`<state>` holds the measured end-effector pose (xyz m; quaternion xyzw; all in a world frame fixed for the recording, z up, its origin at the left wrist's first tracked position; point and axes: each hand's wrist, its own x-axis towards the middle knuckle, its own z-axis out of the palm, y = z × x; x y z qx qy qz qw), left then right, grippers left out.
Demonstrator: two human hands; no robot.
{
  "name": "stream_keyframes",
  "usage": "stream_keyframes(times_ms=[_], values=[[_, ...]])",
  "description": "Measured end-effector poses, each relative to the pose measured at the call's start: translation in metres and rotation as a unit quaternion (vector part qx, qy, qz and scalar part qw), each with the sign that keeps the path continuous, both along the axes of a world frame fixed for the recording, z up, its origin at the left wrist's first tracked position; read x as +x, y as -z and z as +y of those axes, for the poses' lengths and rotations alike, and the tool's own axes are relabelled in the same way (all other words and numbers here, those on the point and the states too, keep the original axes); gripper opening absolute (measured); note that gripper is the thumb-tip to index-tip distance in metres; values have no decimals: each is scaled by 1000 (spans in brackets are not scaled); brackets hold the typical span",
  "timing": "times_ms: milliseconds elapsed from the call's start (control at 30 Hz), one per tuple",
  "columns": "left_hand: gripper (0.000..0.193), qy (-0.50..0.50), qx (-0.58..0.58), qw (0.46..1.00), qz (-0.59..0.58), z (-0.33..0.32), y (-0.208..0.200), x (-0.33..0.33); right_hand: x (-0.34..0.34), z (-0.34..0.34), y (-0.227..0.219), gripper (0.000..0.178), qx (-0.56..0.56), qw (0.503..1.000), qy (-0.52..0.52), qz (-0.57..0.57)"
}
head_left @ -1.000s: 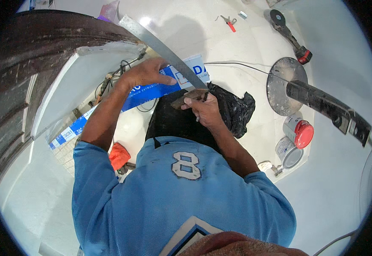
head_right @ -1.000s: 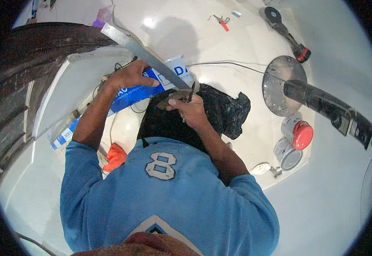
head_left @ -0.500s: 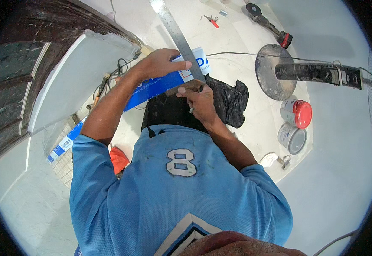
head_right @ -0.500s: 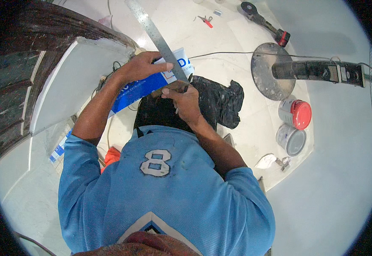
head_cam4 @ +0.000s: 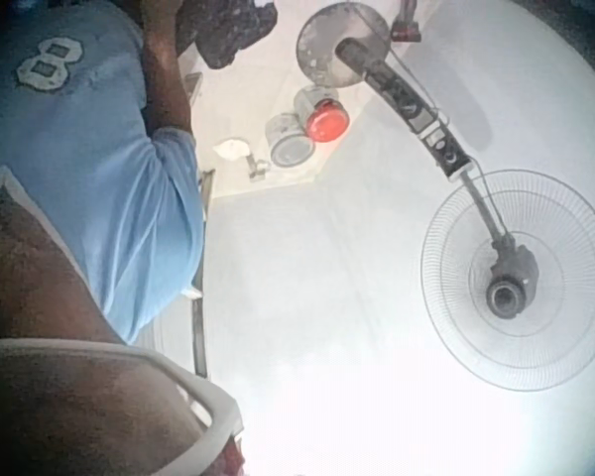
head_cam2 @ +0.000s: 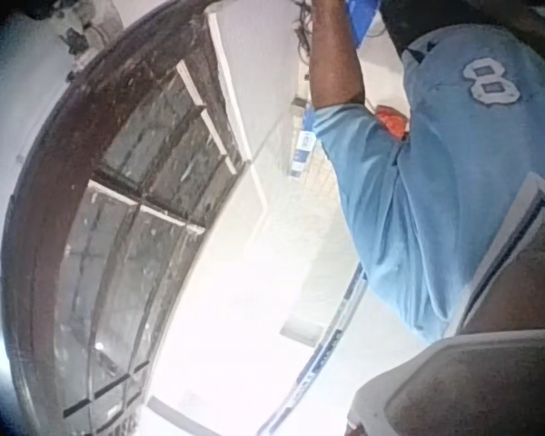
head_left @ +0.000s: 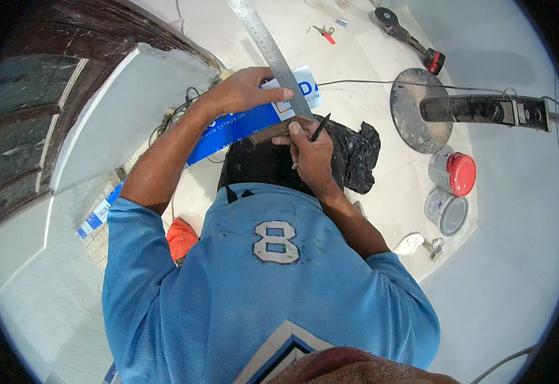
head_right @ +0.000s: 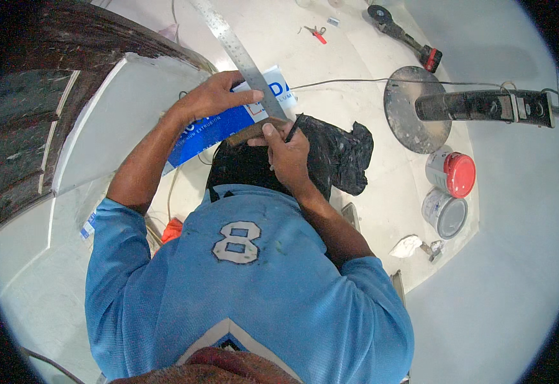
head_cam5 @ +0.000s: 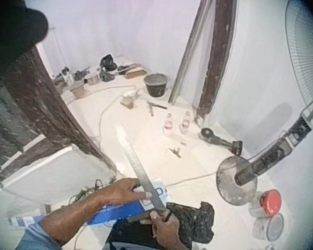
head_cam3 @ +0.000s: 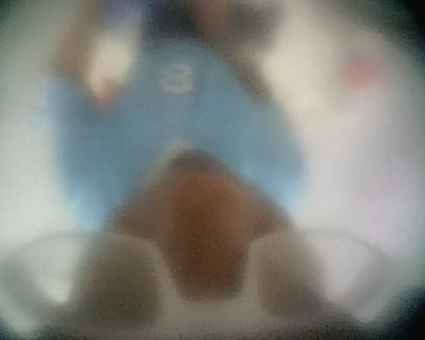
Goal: The person measures and marks a long aluminum profile using a ruler and marker, then cuts it with an angle grinder. The person then fits the cut piece into a window frame opening.
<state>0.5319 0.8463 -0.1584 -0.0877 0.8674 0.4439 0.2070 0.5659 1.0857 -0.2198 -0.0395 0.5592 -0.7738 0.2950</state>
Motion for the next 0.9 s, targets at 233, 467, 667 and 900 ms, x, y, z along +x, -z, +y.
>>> stream_keyframes(times_ms=[233,467,667,900], values=[[73,16,47,999,-13,-3,-2,-3,-2,2,-10,37,39,999,-22,16],[76,19,75,996,46,-7,10,-1,-3,2,-7,36,20,999,-27,19],[77,38,40,998,21,-2,-16,0,10,-1,0,38,24,1000,-12,7],[78,26,33,999,20,3,-25,5,11,1,-3,39,30,1000,1,-2]])
